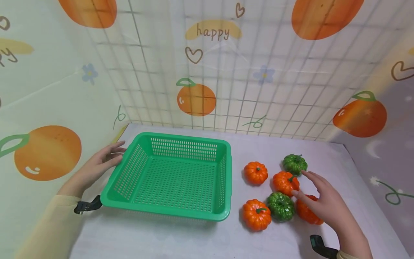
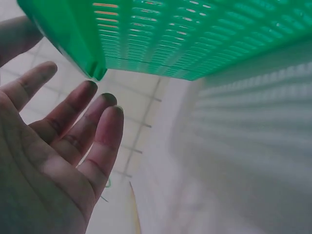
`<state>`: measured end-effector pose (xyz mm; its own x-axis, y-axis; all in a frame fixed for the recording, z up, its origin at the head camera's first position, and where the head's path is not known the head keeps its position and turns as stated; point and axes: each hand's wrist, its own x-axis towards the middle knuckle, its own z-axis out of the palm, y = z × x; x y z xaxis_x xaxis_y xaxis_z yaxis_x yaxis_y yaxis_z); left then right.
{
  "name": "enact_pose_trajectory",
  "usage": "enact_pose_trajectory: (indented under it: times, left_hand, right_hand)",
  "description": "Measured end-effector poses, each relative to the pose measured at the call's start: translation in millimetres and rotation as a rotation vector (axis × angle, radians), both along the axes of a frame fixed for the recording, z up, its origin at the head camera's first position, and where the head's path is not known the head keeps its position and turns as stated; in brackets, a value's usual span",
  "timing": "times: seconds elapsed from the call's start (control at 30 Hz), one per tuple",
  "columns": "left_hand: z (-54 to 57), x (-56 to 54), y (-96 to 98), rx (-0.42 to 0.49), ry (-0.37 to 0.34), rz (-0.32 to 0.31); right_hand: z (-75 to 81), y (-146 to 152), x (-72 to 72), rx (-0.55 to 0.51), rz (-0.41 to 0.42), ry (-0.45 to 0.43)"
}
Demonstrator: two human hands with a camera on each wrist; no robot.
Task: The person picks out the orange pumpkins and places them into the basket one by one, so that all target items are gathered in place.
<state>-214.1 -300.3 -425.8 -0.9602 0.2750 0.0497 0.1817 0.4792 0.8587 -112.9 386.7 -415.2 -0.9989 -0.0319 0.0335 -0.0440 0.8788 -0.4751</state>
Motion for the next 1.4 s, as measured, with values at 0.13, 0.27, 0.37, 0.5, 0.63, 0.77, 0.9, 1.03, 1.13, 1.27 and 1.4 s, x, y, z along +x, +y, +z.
enact_pose_trajectory:
  times: [0.13, 0.27, 0.37, 0.5, 0.63, 0.77, 0.9, 1.03, 1.13, 1.27, 1.4]
  left_hand:
    - [-6.8, 3.5, -0.2, 0.017, -0.001, -0.007]
    - [-12.5, 6.0, 0.3, 0.030, -0.008, -0.008]
    - [-17.4, 6.9, 0.4, 0.047, -0.020, -0.008]
    - [-22.9, 6.5, 1.0, 0.082, -0.032, 0.001]
    - [-26.4, 6.3, 2.0, 0.102, -0.022, 0.015]
    - [-29.2, 7.9, 2.6, 0.113, -0.013, 0.027]
    - [-30.8, 10.6, 3.6, 0.110, -0.020, 0.038]
    - [-32.4, 12.4, 4.8, 0.107, -0.028, 0.059]
    - [-33.9, 12.8, 6.3, 0.123, -0.026, 0.075]
    - [-35.2, 14.0, 8.8, 0.142, -0.031, 0.090]
    - [-37.1, 15.0, 10.2, 0.151, -0.043, 0.093]
  right_hand:
    - [-6.8, 4, 7.1, -0.005, -0.038, -0.038]
    - [-13.3, 9, 13.7, -0.028, -0.057, -0.039]
    - [-17.9, 14, 18.0, -0.055, -0.064, -0.028]
    - [-25.1, 19, 22.6, -0.070, -0.085, -0.043]
    - [-33.9, 24, 27.0, -0.074, -0.123, -0.078]
    - [-41.4, 31, 30.0, -0.134, -0.183, -0.143]
    - [-48.9, 36, 31.7, -0.200, -0.224, -0.194]
    - [-57.9, 42, 34.5, -0.244, -0.222, -0.225]
    - [-64.7, 45, 37.7, -0.261, -0.213, -0.229]
    - [-70.5, 47, 39.9, -0.261, -0.225, -0.230]
    - [-73.2, 46, 41.1, -0.287, -0.252, -0.250]
